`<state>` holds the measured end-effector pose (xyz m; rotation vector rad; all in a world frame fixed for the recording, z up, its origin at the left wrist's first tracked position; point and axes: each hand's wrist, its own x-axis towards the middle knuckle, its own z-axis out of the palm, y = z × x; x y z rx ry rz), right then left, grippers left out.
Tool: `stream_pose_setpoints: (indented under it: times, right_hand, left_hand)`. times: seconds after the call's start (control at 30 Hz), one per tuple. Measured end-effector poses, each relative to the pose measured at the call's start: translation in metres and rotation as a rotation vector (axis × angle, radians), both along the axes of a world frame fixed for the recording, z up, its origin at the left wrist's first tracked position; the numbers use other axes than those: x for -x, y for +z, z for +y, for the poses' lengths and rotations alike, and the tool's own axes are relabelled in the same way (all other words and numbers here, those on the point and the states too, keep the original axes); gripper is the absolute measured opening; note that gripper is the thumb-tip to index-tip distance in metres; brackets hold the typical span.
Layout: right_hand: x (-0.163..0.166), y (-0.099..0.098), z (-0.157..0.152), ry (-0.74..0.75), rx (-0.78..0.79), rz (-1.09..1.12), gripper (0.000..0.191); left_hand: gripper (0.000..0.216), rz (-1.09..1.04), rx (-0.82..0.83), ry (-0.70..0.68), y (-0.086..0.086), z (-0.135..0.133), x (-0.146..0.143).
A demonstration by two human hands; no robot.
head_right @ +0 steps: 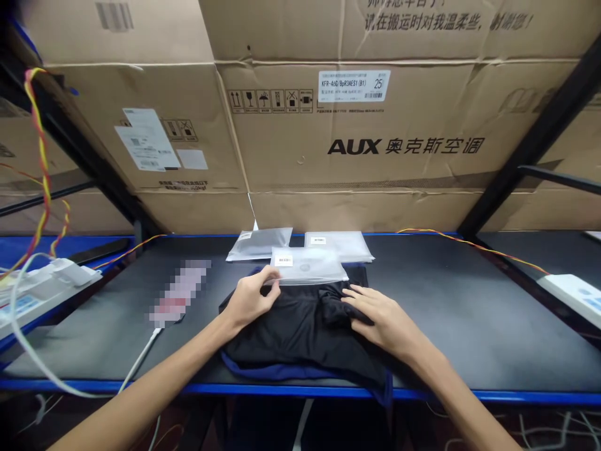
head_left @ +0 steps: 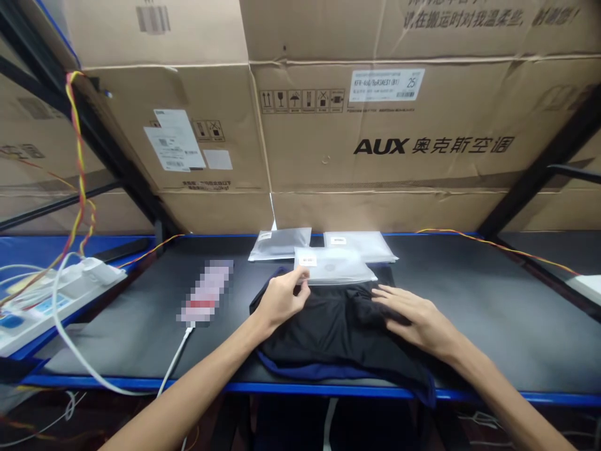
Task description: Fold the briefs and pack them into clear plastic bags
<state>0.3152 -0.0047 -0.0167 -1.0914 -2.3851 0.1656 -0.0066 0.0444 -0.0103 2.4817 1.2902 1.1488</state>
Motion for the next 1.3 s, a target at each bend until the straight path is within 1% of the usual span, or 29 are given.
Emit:
stream_pose_setpoints:
  times: [0.17,0.27,0.33,0.4,0.47,0.63,0.8,0.9,0.97,1.03,1.1,1.23,1.3]
  right_hand:
    - [-0.002,0.004,-0.009,-0.011,-0.095,0.010,0.038]
    - [-0.002,0.006,-0.015,-0.019,-0.105,0.011,0.036]
    - [-0.002,0.007,-0.018,-0.029,-0.085,0.020,0.037]
    - [-0.002,0.009,-0.020,-0.038,-0.067,0.037,0.037]
    - [0.000,0.011,-0.022,-0.042,-0.080,0.059,0.036]
    - [0.008,0.019,-0.027,-0.045,-0.159,0.097,0.034]
    - [0.021,0.031,-0.034,-0.057,-0.250,0.096,0.037]
    - [0.031,0.031,-0.032,-0.018,-0.319,0.084,0.038]
    - [0.038,0.027,-0.026,0.022,-0.326,0.064,0.038]
    - [0.045,0.021,-0.016,0.059,-0.271,0.031,0.038]
    - [0.049,0.017,-0.006,0.098,-0.154,-0.020,0.042]
    - [0.050,0.019,0.009,0.175,0.106,-0.137,0.064]
    - [0.049,0.023,0.011,0.174,0.200,-0.177,0.070]
  left_hand:
    - [0.029,0.037,-0.123,-0.073,-0.005,0.002,0.000]
    - [0.031,0.107,-0.155,-0.087,-0.007,0.002,0.000]
    - [0.028,0.174,-0.163,-0.081,-0.007,0.001,-0.001]
    - [0.025,0.230,-0.173,-0.048,-0.007,0.000,-0.001]
    - [0.025,0.253,-0.188,-0.017,-0.006,-0.001,-0.002]
    - [0.024,0.237,-0.171,0.035,-0.006,-0.001,-0.005]
    - [0.017,0.264,-0.175,0.038,-0.008,-0.001,-0.008]
    - [0.019,0.282,-0.173,0.013,-0.009,-0.001,-0.008]
    - [0.020,0.271,-0.156,-0.021,-0.009,-0.002,-0.009]
    - [0.021,0.237,-0.130,-0.070,-0.010,-0.002,-0.010]
    - [0.023,0.181,-0.093,-0.133,-0.010,-0.002,-0.010]
    - [0.027,0.049,0.003,-0.245,-0.008,0.000,-0.010]
    - [0.027,0.011,0.042,-0.274,-0.006,0.001,-0.010]
